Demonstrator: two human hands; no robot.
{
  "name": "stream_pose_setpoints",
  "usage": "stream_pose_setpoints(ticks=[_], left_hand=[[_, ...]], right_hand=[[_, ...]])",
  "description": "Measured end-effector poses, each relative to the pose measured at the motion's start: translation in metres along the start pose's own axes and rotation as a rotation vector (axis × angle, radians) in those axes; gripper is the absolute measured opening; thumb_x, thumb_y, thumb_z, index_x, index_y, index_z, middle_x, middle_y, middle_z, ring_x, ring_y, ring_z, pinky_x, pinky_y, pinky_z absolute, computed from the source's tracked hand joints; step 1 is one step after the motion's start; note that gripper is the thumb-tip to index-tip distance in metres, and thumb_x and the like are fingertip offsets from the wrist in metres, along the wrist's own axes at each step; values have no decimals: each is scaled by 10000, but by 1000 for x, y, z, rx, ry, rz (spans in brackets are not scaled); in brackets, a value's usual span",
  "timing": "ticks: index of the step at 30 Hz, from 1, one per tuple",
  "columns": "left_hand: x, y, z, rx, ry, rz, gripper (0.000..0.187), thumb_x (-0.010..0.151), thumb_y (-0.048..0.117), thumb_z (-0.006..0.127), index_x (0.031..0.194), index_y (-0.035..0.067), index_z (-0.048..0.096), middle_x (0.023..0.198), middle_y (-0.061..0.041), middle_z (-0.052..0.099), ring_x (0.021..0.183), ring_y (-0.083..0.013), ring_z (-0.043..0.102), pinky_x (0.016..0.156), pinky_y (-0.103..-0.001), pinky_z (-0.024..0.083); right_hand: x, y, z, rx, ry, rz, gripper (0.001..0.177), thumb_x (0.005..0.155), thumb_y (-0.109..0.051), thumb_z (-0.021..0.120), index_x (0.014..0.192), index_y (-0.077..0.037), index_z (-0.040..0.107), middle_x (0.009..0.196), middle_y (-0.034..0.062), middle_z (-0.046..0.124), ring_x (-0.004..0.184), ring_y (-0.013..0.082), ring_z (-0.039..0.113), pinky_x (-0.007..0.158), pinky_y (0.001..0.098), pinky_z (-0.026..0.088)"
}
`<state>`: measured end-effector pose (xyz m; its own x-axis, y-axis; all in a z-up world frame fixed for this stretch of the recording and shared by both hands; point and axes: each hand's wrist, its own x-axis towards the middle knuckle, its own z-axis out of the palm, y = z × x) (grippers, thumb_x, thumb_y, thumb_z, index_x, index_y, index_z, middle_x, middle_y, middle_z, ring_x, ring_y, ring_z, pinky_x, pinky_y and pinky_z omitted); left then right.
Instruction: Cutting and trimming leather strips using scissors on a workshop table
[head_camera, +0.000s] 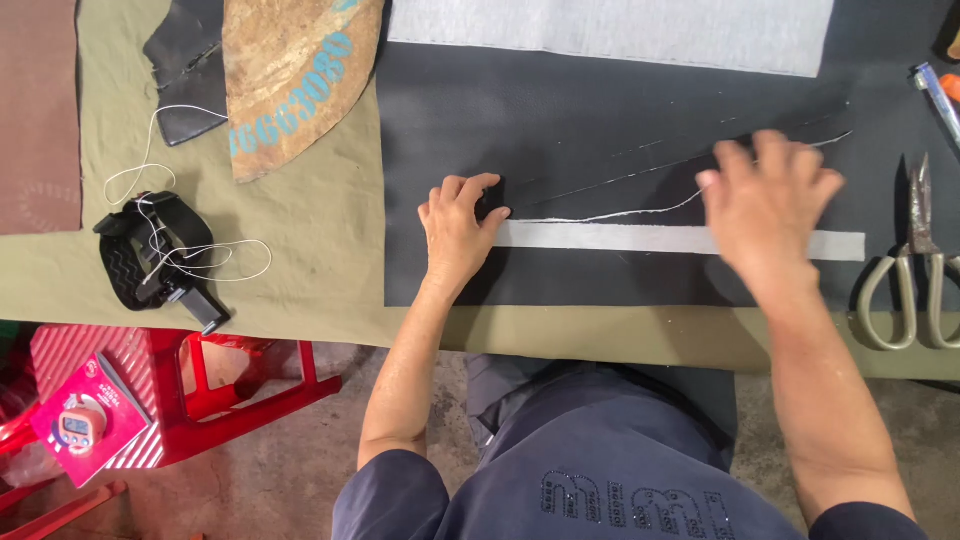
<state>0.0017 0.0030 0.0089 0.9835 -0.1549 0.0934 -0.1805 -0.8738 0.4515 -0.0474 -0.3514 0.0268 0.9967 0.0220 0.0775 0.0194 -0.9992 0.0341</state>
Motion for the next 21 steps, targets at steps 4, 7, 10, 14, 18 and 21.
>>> stream_pose_setpoints(ticks=[4,7,10,14,18,21], left_hand=[[6,0,-9,-135,-75,-26,403,826,263,812,1204,292,678,982,38,575,926,-223,557,923,-441,401],[11,-1,-14,-156,-126,-22,399,805,248,825,1171,284,669,911,40,555,893,-205,554,923,-423,392],[15,-7,-28,-238,-196,-41,437,814,180,815,1206,265,643,954,4,553,850,-186,579,881,-391,448],[22,-33,-38,-410,-220,41,447,828,44,746,1243,195,676,810,24,593,777,-184,611,786,-307,510],[34,-42,-63,-434,-234,-84,377,862,62,714,1211,203,706,778,27,643,743,-161,617,806,-290,495],[42,-45,-75,-466,-256,-156,295,933,158,684,1220,220,708,800,38,626,748,-119,558,814,-264,462]], right_hand=[[6,8,12,20,183,24,356,1080,-379,713,1286,-95,775,1424,151,615,1201,375,501,872,515,396],[27,0,2,108,100,-42,428,1046,-314,686,1420,-106,701,1473,170,575,1254,403,481,886,555,402],[46,17,3,107,-37,-13,507,1021,-372,661,1489,-176,637,1447,162,578,1202,421,469,888,549,361],[50,54,21,74,-126,-29,483,1064,-572,663,1339,-176,682,1190,121,730,1099,417,569,890,478,326],[51,75,28,231,-181,-76,319,1076,-450,686,1182,-168,791,1188,101,674,1212,375,495,1026,476,295],[46,87,21,471,-206,-50,280,1103,-369,684,1193,-115,762,1094,69,666,1173,356,536,1078,571,302]])
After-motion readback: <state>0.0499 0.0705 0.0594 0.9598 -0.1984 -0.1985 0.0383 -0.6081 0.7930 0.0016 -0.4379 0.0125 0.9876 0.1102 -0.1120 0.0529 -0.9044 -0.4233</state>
